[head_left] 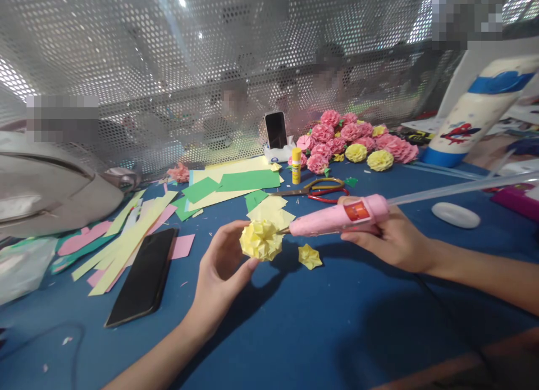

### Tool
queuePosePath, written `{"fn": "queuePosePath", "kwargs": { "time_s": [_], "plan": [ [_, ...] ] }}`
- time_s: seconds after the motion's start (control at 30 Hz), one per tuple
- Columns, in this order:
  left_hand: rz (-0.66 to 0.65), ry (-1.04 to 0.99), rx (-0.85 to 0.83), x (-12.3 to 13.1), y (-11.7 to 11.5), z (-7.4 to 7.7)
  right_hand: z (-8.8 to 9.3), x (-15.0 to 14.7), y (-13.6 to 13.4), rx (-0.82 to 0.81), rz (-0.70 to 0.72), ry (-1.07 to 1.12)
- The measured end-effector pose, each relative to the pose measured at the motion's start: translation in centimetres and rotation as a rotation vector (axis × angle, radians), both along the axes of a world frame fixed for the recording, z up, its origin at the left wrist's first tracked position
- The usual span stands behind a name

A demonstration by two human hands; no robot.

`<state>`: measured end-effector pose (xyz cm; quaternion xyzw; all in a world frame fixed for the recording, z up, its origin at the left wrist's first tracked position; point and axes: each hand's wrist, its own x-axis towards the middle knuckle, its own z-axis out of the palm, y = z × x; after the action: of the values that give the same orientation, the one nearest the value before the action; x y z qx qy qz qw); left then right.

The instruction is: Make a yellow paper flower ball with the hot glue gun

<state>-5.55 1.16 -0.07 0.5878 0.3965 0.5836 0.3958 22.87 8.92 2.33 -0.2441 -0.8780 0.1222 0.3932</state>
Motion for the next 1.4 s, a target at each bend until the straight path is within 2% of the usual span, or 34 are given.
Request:
{"fn": "queuePosePath", "kwargs": {
  "time_s": [0.47, 0.83, 1.2, 1.4],
  "plan": [
    [-0.069, 0.006, -0.094, -0.4, -0.2, -0.1, -0.2, 0.0, 0.4, 0.139, 0.015, 0.041],
    [-0.139, 0.014, -0.206, -0.5, -0.5, -0.3, -0.2, 0.2, 0.3, 0.06, 0.044, 0.059],
    [-0.129, 0.118, -0.245, -0.3, -0.5, 0.6, -0.3, 0.4, 0.1, 0.078, 0.04, 0.035],
    [-0.136, 0.148, -0.253, -0.2, -0.5, 0.7, -0.5, 0.2, 0.1, 0.038, 0.056, 0.102]
  ]
}}
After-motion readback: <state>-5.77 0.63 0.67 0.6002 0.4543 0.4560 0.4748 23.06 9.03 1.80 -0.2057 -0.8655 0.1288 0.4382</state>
